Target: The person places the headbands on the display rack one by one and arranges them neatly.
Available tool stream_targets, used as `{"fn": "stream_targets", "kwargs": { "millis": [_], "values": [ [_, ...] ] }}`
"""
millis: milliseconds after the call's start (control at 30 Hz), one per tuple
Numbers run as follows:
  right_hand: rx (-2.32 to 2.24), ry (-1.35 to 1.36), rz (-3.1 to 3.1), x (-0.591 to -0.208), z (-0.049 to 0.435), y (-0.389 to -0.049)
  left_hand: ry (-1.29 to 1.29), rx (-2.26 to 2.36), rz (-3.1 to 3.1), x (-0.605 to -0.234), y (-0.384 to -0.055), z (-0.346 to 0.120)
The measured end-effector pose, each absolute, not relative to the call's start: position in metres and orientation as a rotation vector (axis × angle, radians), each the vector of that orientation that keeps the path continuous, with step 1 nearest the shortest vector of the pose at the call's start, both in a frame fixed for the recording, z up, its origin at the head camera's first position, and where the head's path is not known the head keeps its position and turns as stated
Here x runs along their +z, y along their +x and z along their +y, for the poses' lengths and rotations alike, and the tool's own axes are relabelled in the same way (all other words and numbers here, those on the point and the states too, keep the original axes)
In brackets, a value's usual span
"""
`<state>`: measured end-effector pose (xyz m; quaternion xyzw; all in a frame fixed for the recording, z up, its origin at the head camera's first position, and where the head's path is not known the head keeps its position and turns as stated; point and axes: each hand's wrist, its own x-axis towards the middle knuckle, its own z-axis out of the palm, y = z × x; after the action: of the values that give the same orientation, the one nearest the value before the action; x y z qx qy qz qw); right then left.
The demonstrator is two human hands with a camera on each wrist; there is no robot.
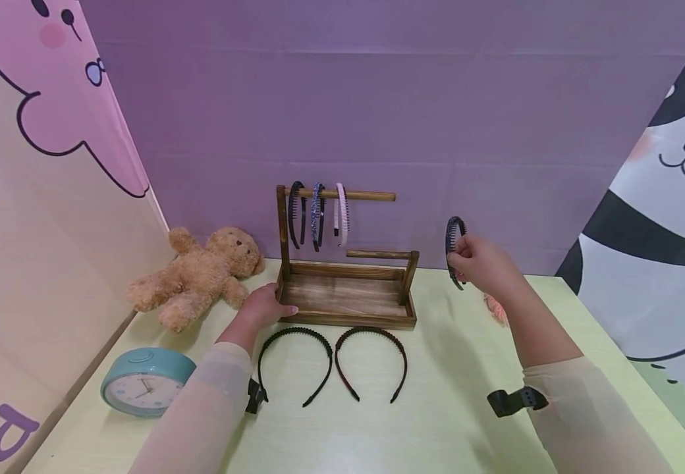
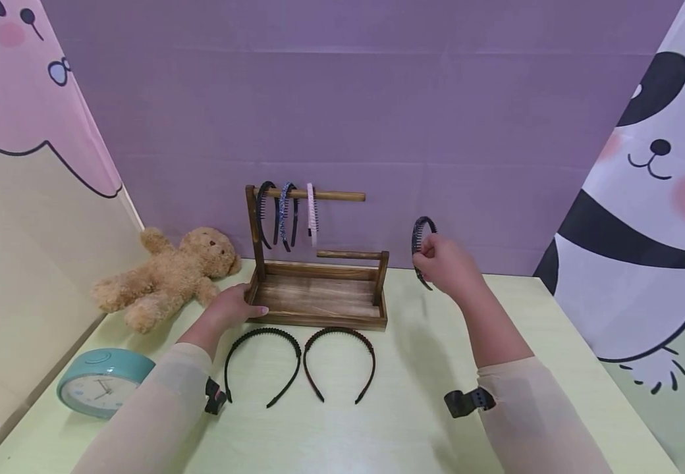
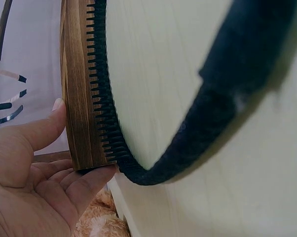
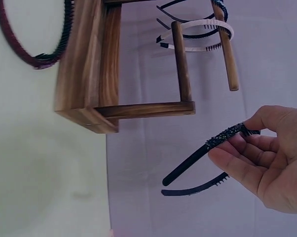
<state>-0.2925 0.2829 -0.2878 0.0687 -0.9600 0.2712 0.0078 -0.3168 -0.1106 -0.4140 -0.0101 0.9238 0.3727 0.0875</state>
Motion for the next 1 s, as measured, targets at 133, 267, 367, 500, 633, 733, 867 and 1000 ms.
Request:
{"fn": "stream_targets", "kwargs": {
  "millis": [133,267,367,500,633,733,867,1000],
  "values": [
    [0.864,0.232,-2.962,-0.277,0.278,-0.302,-0.024,1.115,2.754,-0.414,-0.317,-0.11],
    [0.838,0.243,-2.92,-0.267,0.271,-0.313,-0.02,1.117,2.752,-0.414,-0.318,-0.11],
    [0.855,0.254,-2.886,-0.261,0.264,-0.321,-0.031,1.113,2.751,-0.414,-0.318,-0.11],
    [0.949,0.281,-2.837,-0.258,0.253,-0.332,-0.038,1.108,2.75,-0.414,-0.317,-0.11],
    [1.026,0.332,-2.793,-0.259,0.241,-0.342,-0.031,1.104,2.755,-0.415,-0.318,-0.111],
    [1.128,0.385,-2.755,-0.262,0.231,-0.349,-0.035,1.107,2.754,-0.416,-0.319,-0.112],
    [1.342,0.478,-2.677,-0.268,0.218,-0.356,-0.041,1.107,2.75,-0.417,-0.32,-0.112],
    [1.508,0.528,-2.63,-0.273,0.206,-0.362,-0.045,1.113,2.749,-0.417,-0.32,-0.112]
  ]
}}
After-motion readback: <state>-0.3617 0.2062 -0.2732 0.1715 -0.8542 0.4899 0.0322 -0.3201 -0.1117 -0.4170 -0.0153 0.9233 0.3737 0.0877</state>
